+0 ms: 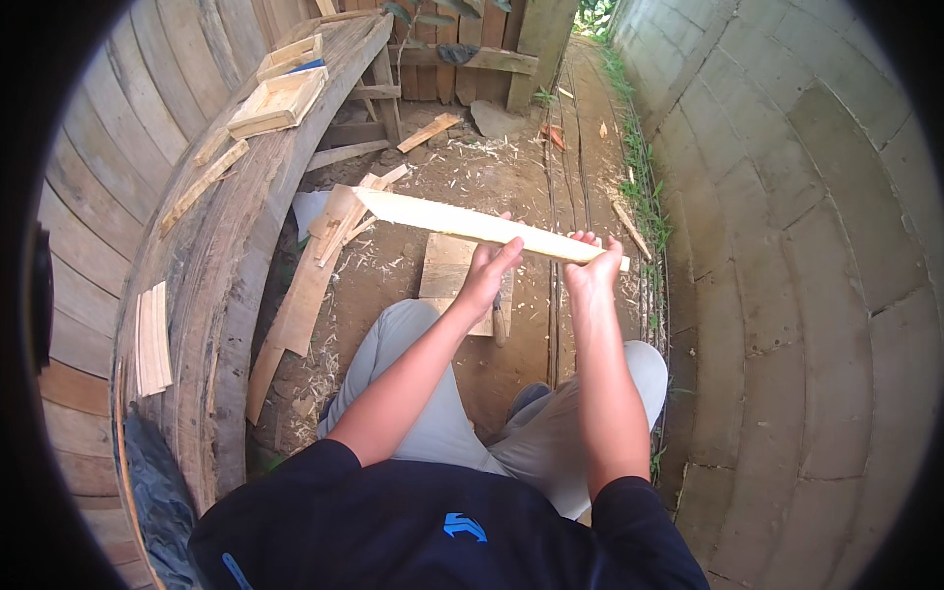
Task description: The person sits on the ground and uses a curved knife to shave and shape a long wooden stick. They repeatedly hold the stick between their legs, carve along its length, and inspect the edges by turning the piece over.
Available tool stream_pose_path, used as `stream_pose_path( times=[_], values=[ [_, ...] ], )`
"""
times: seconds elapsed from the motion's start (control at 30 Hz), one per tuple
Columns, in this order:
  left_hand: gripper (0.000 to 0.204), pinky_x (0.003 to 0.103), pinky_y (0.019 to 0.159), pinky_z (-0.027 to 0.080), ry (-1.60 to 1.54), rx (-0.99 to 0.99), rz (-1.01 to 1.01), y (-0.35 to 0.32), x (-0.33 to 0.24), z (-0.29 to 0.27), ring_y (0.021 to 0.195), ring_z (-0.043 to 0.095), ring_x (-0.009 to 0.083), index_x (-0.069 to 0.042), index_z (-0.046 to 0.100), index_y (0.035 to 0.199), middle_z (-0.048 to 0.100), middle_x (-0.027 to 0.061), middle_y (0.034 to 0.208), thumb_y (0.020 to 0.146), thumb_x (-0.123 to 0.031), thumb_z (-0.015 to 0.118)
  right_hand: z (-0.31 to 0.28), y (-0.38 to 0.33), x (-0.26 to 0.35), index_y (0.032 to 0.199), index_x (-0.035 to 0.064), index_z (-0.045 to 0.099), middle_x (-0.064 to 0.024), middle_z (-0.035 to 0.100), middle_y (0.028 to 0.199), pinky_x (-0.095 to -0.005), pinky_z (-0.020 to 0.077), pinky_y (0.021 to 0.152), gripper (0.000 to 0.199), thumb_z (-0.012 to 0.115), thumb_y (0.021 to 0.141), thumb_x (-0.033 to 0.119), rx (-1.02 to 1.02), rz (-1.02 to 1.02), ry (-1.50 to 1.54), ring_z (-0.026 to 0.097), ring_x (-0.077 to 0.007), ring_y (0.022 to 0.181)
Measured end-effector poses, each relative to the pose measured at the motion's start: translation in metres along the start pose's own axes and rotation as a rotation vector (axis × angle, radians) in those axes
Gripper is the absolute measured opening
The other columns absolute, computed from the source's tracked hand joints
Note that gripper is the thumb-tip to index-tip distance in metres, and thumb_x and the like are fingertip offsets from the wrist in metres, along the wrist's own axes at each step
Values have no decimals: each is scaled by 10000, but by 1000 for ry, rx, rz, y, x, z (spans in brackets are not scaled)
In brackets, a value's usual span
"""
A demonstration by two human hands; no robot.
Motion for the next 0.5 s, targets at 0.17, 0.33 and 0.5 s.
stream_pose_path(
  times=[0.17, 0.33, 0.5],
  values=[
    [162, 416, 936, 505, -240, -95, 195, 8, -11, -29, 1020, 664, 284, -54, 471, 1107, 682, 184, 973, 984, -159, 479, -44, -1, -67, 1221, 17, 403, -155, 492, 1111, -484, 493, 916, 591, 486, 952, 537, -4, 177, -115, 521, -256, 1031],
    [199, 377, 684, 558, -124, -337, 218, -1, -43, -76, 672, 653, 226, -40, 479, 1014, 589, 99, 700, 958, -226, 525, -142, 24, -65, 1286, 59, 430, -186, 461, 1251, -465, 398, 970, 632, 598, 857, 491, -467, -438, -836, 467, -341, 1154],
    [327, 336, 427, 502, 241, -355, -208, -47, -50, -112, 473, 605, 202, 23, 503, 1020, 589, 108, 731, 908, -269, 600, -180, 36, -116, 1247, 27, 461, -237, 470, 1291, -488, 412, 1013, 571, 699, 840, 349, -116, -383, -1995, 487, -399, 1211]
  ],
)
Point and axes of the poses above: each hand's wrist, its own y-axis towards the middle knuckle, its own z-axis out of the palm, x = y × z, the point moved 4 cm from there along y, towards the middle knuckle
